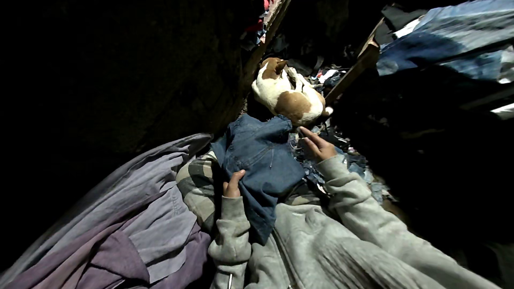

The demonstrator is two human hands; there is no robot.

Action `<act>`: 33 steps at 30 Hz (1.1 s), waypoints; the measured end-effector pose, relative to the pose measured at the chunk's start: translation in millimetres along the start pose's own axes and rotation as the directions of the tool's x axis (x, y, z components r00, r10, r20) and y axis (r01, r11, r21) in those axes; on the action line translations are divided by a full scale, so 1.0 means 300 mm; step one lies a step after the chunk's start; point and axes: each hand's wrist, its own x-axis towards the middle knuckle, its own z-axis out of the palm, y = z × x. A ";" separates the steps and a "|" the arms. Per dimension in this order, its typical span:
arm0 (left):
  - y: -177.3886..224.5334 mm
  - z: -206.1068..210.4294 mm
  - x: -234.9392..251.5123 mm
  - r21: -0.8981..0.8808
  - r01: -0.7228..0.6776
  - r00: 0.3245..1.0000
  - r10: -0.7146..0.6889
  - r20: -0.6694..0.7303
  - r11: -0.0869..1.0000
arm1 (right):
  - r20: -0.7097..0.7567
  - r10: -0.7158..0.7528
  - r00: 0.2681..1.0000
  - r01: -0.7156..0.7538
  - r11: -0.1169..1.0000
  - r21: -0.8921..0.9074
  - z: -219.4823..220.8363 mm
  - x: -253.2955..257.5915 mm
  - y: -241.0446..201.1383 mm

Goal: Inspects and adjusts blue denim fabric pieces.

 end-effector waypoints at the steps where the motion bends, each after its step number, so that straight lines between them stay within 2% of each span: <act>1: -0.003 -0.006 0.005 0.006 0.010 1.000 -0.010 0.006 1.000 | -0.002 0.055 0.998 -0.055 0.998 -0.019 -0.025 0.012 0.006; 4: -0.006 -0.008 0.018 0.046 0.053 0.998 -0.052 -0.024 0.997 | 0.044 0.178 0.983 -0.176 0.984 -0.034 -0.072 0.027 -0.012; 6: -0.015 0.000 0.032 0.068 0.082 0.995 -0.078 -0.062 0.994 | 0.098 0.166 0.981 -0.168 0.986 0.016 -0.065 0.020 -0.035; 9: -0.006 0.027 0.028 0.103 0.114 0.988 -0.102 -0.115 0.988 | 0.187 -0.055 0.981 0.023 0.985 0.173 -0.004 -0.032 -0.079; 11: 0.013 0.050 0.006 0.153 0.147 0.981 -0.125 -0.147 0.977 | 0.225 -0.221 0.949 0.159 0.951 0.264 0.047 -0.062 -0.100; 14: -0.002 0.055 0.003 0.203 0.116 0.983 -0.083 -0.161 0.972 | 0.243 -0.303 0.922 0.214 0.919 0.332 0.103 -0.063 -0.132; 15: 0.006 0.063 -0.010 0.170 0.076 0.989 -0.053 -0.135 0.982 | 0.251 -0.298 0.921 0.206 0.920 0.334 0.110 -0.053 -0.142; 18: -0.045 0.028 0.003 0.011 -0.136 0.986 0.134 0.098 0.991 | 0.282 -0.293 0.913 0.200 0.927 0.317 0.121 -0.004 -0.169; 21: -0.064 0.026 0.014 -0.037 -0.090 0.980 0.095 0.175 0.995 | 0.288 -0.319 0.903 0.234 0.927 0.294 0.137 0.048 -0.219; 28: -0.035 0.034 0.025 0.011 -0.067 0.995 0.066 0.075 0.998 | 0.260 -0.451 0.854 0.372 0.878 0.302 0.199 0.150 -0.294; 33: -0.045 0.028 0.026 -0.029 -0.090 0.995 0.091 0.048 0.996 | 0.264 -0.479 0.837 0.423 0.873 0.242 0.138 0.077 -0.273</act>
